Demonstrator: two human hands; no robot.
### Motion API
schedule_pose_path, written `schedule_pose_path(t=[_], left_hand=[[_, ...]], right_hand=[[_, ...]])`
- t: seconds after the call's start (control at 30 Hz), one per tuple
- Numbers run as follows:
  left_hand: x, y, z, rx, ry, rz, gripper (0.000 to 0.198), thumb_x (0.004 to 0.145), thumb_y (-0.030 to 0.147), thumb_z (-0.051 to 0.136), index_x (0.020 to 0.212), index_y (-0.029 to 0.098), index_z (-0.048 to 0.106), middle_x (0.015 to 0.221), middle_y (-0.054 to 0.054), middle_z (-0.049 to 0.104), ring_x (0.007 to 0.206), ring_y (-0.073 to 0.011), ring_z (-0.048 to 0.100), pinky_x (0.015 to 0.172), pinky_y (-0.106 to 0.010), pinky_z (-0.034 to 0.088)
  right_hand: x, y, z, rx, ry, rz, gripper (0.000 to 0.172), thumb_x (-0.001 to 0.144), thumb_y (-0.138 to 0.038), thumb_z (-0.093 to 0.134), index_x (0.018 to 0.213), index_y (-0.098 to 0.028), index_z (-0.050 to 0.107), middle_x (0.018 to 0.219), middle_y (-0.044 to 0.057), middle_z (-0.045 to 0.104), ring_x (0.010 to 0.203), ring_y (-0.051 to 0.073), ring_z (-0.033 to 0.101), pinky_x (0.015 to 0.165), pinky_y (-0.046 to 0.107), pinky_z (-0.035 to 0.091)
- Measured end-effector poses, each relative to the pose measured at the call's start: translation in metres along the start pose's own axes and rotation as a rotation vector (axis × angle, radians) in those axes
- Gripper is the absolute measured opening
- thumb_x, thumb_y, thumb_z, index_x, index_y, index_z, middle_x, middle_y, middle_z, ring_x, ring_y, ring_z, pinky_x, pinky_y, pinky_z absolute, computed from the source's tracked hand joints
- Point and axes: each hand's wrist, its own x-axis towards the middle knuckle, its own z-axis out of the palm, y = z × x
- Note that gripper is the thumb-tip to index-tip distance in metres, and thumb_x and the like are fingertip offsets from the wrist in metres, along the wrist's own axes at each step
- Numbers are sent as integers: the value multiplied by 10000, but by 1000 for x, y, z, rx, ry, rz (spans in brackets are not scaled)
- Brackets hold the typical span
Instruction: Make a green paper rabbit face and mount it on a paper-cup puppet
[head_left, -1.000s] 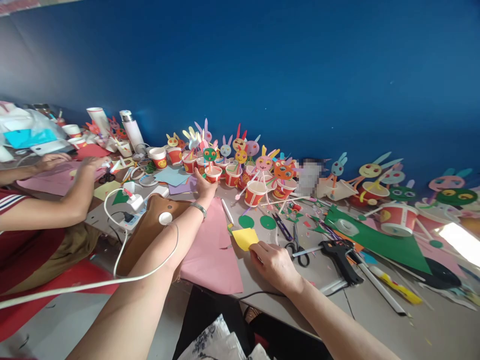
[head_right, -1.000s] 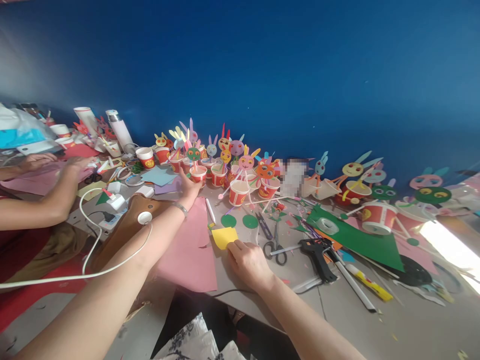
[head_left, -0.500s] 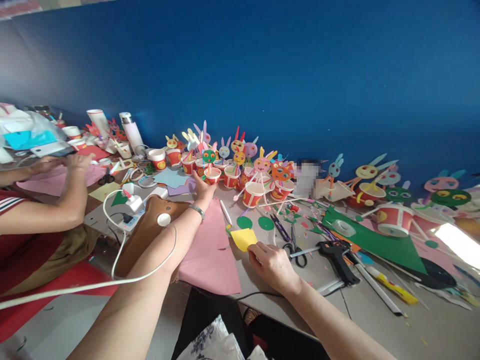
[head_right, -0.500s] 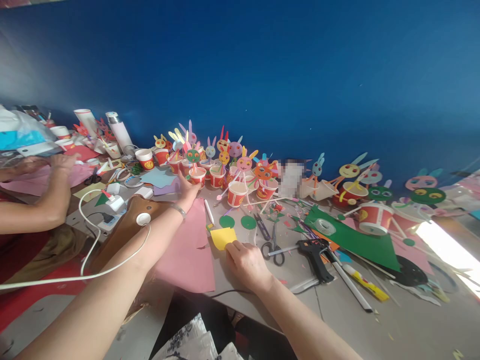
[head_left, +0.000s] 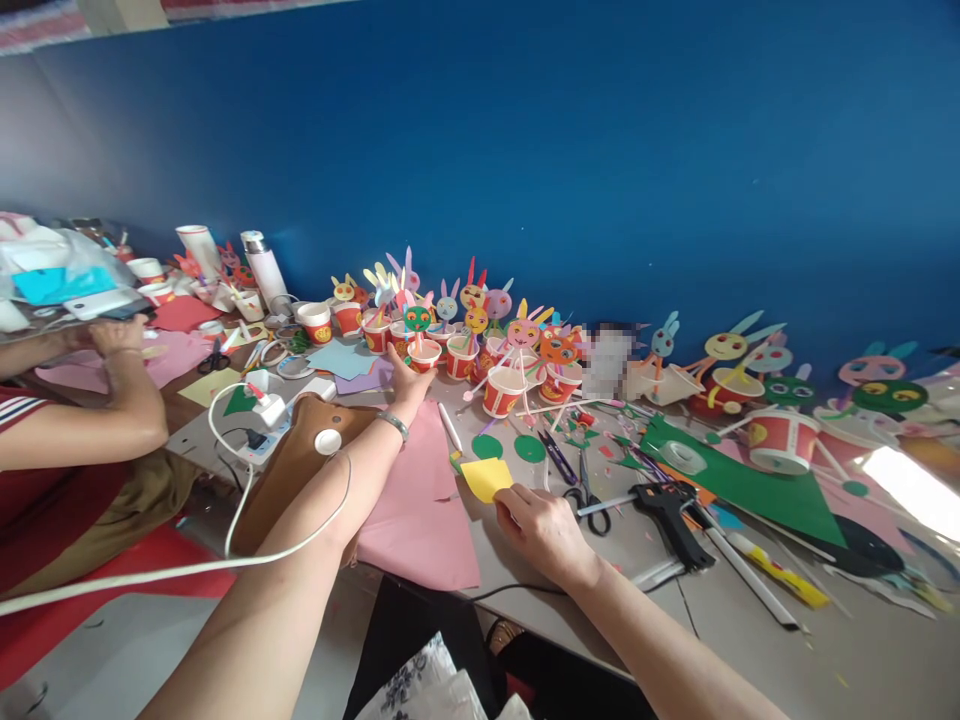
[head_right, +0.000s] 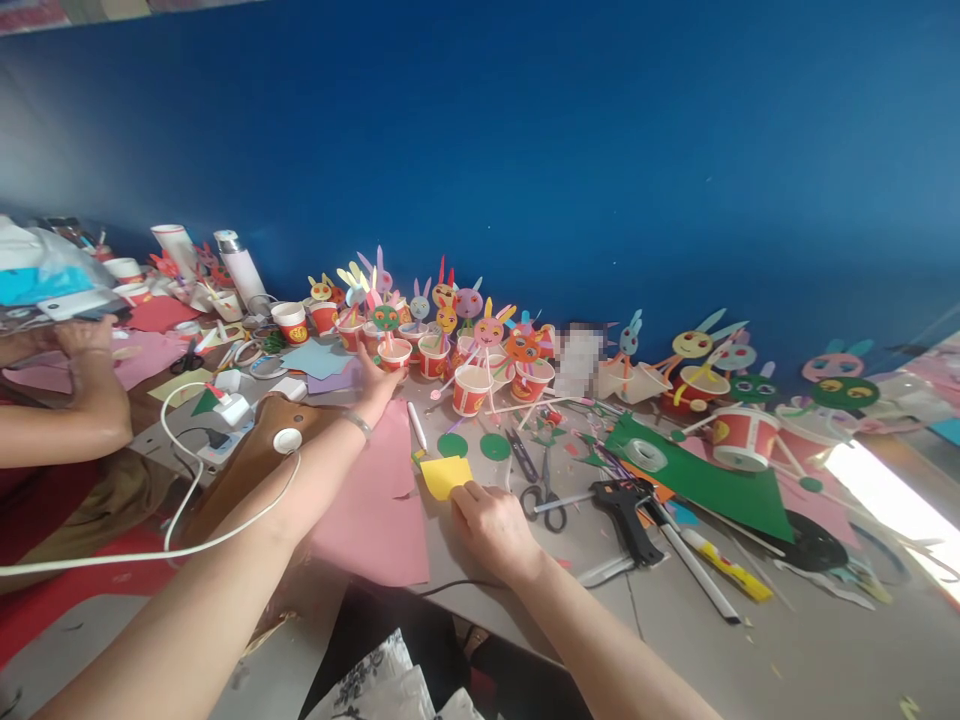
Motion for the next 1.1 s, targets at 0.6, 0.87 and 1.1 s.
schedule_pose_path(t=[0.6,0.87,1.1], left_hand=[[4,-5,1,75,11,61,1200,604,185,902,1597,221,230,1598,-200,443,1503,-291,427,1205,-378,354],[0,-8,2,41,13,116,1314,589,339,950,1613,199,139,1689,-210,244,1585,-289,257,1275,-372,264],[-7,8,-3,-22,53,39,1179,722,498,863,1607,155,164,1706,-217,185,1603,-310,188,1298,-407,220]], right_hand=[[1,-1,-2,3,-22,9,214,962,-123,504,818,-174,653,729,9,666,605,100,563,591,282,278],[1,0,-1,-1,-12,9,232,973,-137,491,807,-171,650,720,9,664,585,97,537,589,283,257],[1,0,-1,0,-18,14,243,977,-143,484,817,-172,665,723,13,668,588,96,545,590,284,258]])
